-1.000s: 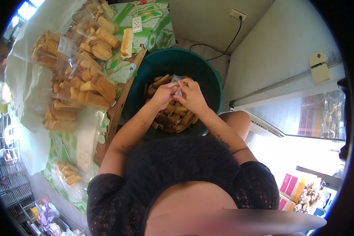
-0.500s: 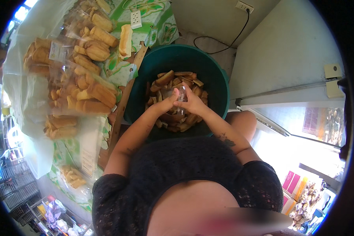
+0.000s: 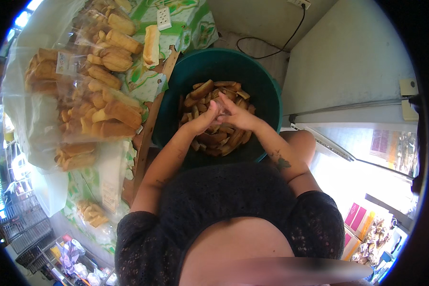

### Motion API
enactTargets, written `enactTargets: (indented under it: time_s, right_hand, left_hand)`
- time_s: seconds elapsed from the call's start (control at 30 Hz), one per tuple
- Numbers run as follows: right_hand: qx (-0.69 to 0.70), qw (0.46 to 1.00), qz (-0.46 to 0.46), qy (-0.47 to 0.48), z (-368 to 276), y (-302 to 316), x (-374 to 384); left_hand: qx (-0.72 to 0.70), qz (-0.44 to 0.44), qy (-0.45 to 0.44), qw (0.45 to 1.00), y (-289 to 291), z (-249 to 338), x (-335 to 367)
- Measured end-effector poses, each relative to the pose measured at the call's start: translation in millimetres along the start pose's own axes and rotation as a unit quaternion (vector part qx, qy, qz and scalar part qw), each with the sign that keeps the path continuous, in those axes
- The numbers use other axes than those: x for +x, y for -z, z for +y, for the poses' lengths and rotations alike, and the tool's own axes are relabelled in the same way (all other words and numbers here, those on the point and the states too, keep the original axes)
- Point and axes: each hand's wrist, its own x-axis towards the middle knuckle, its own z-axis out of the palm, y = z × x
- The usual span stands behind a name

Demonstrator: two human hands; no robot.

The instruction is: The person sits on the floor and packs breadsticks from a green basin into clear plastic bags. They repeatedly pick up breadsticks, place them into bags, and set the filled bags aside on a nearby surface.

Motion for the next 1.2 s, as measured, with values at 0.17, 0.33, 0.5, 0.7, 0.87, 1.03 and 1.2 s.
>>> enactTargets:
  time_s: [0.17, 0.33, 0.5, 0.7, 0.87, 1.03, 1.2]
  right_hand:
    - [-0.151, 0.985, 0.079, -0.004, 1.0, 10.9, -4.4]
    - [-0.09, 0.946, 0.287, -0.123, -11.8, 52.2, -13.7]
    - [-0.085, 0.92, 0.345, -0.166, -1.4, 83.1, -14.8]
    - [-0.439, 0.829, 0.279, 0.203, -9.4, 58.0, -14.9]
    - [-0.543, 0.826, -0.046, 0.144, 10.9, 31.5, 19.7]
    - [-0.637, 0.768, -0.063, 0.0, 71.9, 27.7, 66.2]
    - [-0.522, 0.853, -0.007, 0.009, 80.2, 34.9, 60.6]
  left_hand:
    - [0.283, 0.065, -0.023, 0.957, 10.8, -8.1, 12.5]
    - [0.111, 0.322, -0.022, 0.94, 20.7, -3.2, 4.2]
    - [0.415, 0.17, -0.286, 0.846, 37.1, 7.5, -7.7]
    - [0.614, 0.185, -0.107, 0.76, 26.9, 11.5, 1.2]
    - [0.56, 0.133, -0.193, 0.794, -6.5, 14.1, 15.6]
    - [0.301, -0.095, -0.299, 0.9, -60.4, 28.8, 21.5]
    - [0.02, -0.034, -0.176, 0.984, -0.7, 30.5, -2.3]
